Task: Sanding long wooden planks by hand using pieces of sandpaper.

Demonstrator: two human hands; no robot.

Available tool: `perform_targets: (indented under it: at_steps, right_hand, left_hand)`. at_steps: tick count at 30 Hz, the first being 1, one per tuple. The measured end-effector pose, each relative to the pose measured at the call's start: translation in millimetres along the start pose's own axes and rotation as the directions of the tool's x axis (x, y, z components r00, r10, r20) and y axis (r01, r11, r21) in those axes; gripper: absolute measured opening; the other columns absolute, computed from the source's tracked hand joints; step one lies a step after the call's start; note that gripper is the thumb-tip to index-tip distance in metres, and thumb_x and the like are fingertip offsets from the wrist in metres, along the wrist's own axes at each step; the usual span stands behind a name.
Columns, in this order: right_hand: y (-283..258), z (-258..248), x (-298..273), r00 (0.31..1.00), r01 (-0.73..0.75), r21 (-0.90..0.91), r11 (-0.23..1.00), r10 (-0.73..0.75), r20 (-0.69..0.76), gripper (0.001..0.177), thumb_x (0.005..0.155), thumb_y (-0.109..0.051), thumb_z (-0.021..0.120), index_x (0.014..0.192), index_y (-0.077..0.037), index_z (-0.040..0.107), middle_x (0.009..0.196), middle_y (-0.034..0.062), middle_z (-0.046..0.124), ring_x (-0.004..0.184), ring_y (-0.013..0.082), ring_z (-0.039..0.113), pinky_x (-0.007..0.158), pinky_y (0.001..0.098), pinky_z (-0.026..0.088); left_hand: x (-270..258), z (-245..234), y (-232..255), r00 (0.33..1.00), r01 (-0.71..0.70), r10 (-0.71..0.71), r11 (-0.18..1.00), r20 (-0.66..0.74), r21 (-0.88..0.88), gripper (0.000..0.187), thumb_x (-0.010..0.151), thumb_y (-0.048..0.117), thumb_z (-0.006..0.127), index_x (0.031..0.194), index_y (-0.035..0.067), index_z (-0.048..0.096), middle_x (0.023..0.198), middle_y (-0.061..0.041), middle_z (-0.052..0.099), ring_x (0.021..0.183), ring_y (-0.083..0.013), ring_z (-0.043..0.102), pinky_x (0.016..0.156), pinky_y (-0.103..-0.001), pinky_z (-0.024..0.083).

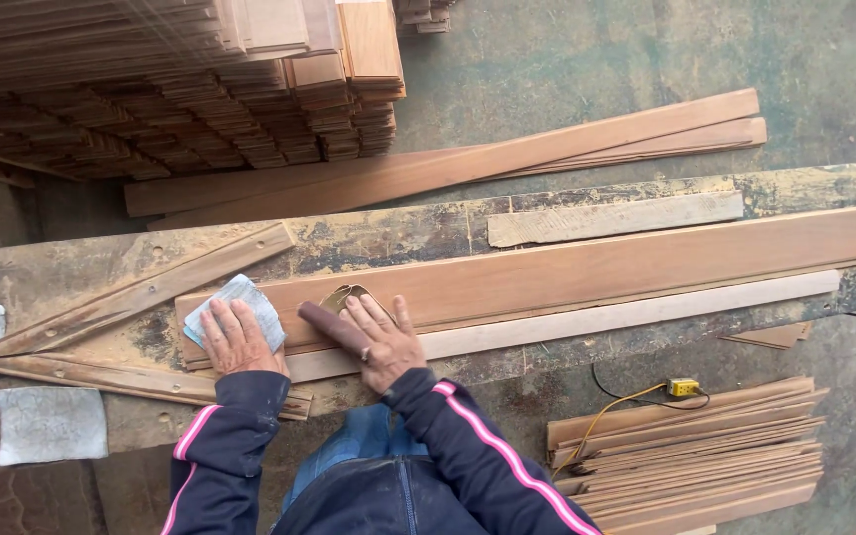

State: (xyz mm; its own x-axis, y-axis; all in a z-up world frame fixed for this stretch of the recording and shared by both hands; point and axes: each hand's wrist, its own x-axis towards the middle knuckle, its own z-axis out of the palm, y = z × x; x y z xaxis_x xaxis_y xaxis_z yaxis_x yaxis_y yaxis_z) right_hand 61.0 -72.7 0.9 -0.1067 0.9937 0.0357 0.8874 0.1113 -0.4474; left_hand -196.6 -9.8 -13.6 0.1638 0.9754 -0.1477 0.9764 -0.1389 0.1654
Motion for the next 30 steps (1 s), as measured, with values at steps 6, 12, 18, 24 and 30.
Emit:
perform_targets:
  at_steps: [6, 12, 18, 24, 30]
  right_hand:
    - [205.1, -68.4, -67.6, 0.557, -0.782, 0.083, 0.618, 0.752, -0.353, 0.061, 0.099, -0.044, 0.068, 0.127, 0.010, 0.059, 0.143, 0.0522, 0.038, 0.135, 0.0605, 0.044, 0.111, 0.0516, 0.041]
    - [142.2, -38.2, -39.4, 0.618, -0.620, 0.200, 0.759, 0.629, -0.472, 0.075, 0.094, -0.031, 0.069, 0.150, 0.008, 0.038, 0.143, 0.0354, 0.052, 0.138, 0.0582, 0.037, 0.119, 0.0610, 0.029]
    - [47.7, -37.3, -60.2, 0.982, -0.143, 0.035, 0.989, 0.146, -0.121, 0.081, 0.064, -0.002, 0.062, 0.143, -0.014, 0.058, 0.151, 0.0134, 0.054, 0.144, 0.0281, 0.044, 0.122, 0.0638, 0.009]
    - [247.5, -85.4, -157.9, 0.422, -0.851, 0.101, 0.515, 0.787, -0.451, 0.044, 0.106, -0.039, 0.068, 0.124, 0.001, 0.068, 0.140, 0.0340, 0.059, 0.146, 0.0570, 0.042, 0.121, 0.0588, 0.034]
    - [56.1, -23.7, -67.9, 0.876, -0.372, 0.014, 0.928, 0.356, -0.324, 0.068, 0.090, -0.015, 0.068, 0.150, 0.005, 0.045, 0.151, 0.0241, 0.052, 0.147, 0.0370, 0.044, 0.126, 0.0578, 0.018]
  left_hand:
    - [3.1, 3.7, -3.3, 0.999, 0.019, -0.019, 1.000, 0.034, -0.013, 0.111, 0.074, 0.029, 0.081, 0.159, -0.005, 0.018, 0.168, -0.031, 0.010, 0.155, -0.0523, 0.010, 0.125, -0.062, 0.015]
    - [1.2, 7.0, -3.6, 0.999, -0.019, 0.019, 1.000, -0.027, 0.000, 0.108, 0.080, 0.032, 0.079, 0.161, -0.008, 0.020, 0.169, -0.033, 0.011, 0.156, -0.0532, 0.010, 0.126, -0.063, 0.015]
    - [0.5, 10.9, -4.0, 1.000, -0.018, 0.019, 0.999, -0.015, 0.047, 0.106, 0.082, 0.032, 0.077, 0.162, -0.008, 0.020, 0.170, -0.032, 0.010, 0.157, -0.0527, 0.011, 0.127, -0.062, 0.017]
    - [-2.0, 10.4, -2.2, 1.000, -0.019, 0.020, 0.998, -0.016, 0.055, 0.108, 0.082, 0.032, 0.077, 0.162, -0.009, 0.019, 0.170, -0.033, 0.007, 0.158, -0.0531, 0.008, 0.127, -0.063, 0.016]
    - [0.3, 17.5, -6.8, 1.000, 0.008, -0.009, 0.994, 0.013, 0.106, 0.107, 0.083, 0.035, 0.075, 0.163, -0.009, 0.019, 0.172, -0.033, 0.007, 0.159, -0.0520, 0.007, 0.128, -0.062, 0.015]
